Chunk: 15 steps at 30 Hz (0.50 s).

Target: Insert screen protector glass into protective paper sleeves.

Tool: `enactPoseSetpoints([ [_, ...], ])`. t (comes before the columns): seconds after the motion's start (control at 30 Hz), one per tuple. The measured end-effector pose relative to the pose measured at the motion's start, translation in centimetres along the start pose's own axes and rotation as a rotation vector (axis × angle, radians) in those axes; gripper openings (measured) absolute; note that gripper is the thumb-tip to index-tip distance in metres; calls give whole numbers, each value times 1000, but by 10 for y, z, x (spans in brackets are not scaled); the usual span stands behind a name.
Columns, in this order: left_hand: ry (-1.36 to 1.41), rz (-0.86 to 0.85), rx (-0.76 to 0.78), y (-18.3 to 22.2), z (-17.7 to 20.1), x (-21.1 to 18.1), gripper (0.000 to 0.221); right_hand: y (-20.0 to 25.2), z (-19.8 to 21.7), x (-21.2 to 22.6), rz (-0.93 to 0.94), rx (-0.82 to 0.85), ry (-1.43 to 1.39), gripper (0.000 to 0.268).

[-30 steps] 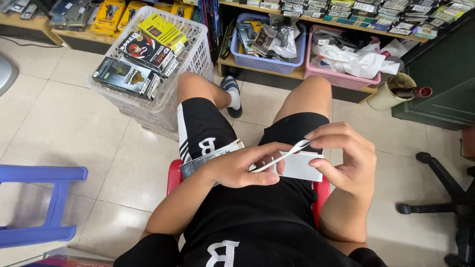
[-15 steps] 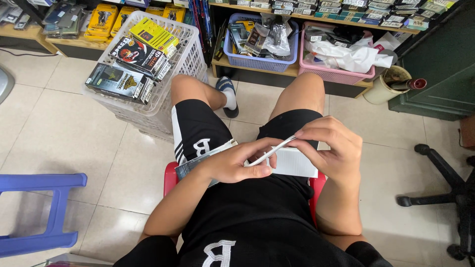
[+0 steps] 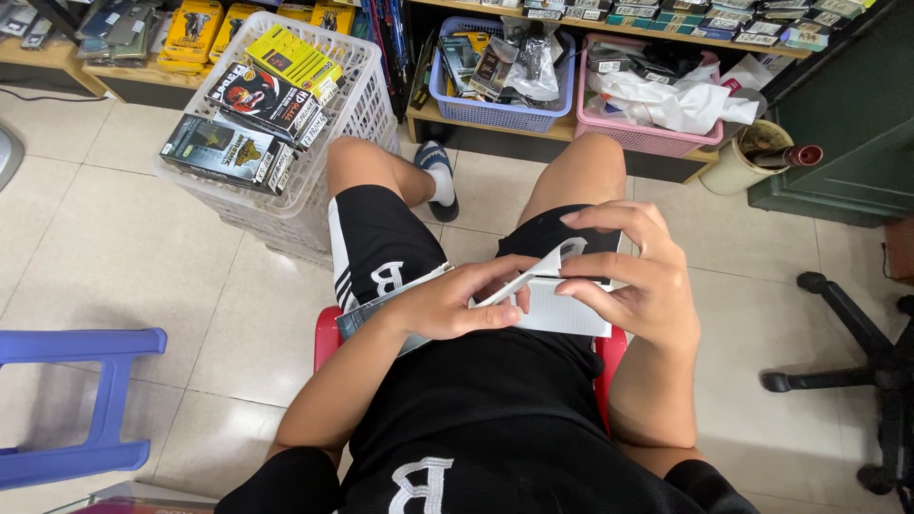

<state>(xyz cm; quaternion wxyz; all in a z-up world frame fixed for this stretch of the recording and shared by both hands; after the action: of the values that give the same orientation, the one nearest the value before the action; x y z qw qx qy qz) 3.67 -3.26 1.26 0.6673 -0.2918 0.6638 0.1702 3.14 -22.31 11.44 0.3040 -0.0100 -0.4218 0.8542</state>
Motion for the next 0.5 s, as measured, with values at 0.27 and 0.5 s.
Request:
enactPoseSetpoints([
  [0.27, -18, 82, 19, -1, -1, 2, 74, 4, -5, -11, -127, 32, -21, 16],
  [0.5, -64, 101, 7, -1, 0, 2, 76, 15, -12, -25, -178, 67, -123, 7],
])
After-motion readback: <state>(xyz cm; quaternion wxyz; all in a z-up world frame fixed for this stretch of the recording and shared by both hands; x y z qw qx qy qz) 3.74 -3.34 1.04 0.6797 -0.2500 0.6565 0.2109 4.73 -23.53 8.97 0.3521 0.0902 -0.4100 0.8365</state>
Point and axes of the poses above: each hand's wrist, its own y-axis away from the middle knuckle, its own z-axis out of the back of the hand, x = y × z, the point moved 5 cm from there along -y, towards the middle knuckle, and after that the axes turned 10 degrees about y, right-handed, at the moved point
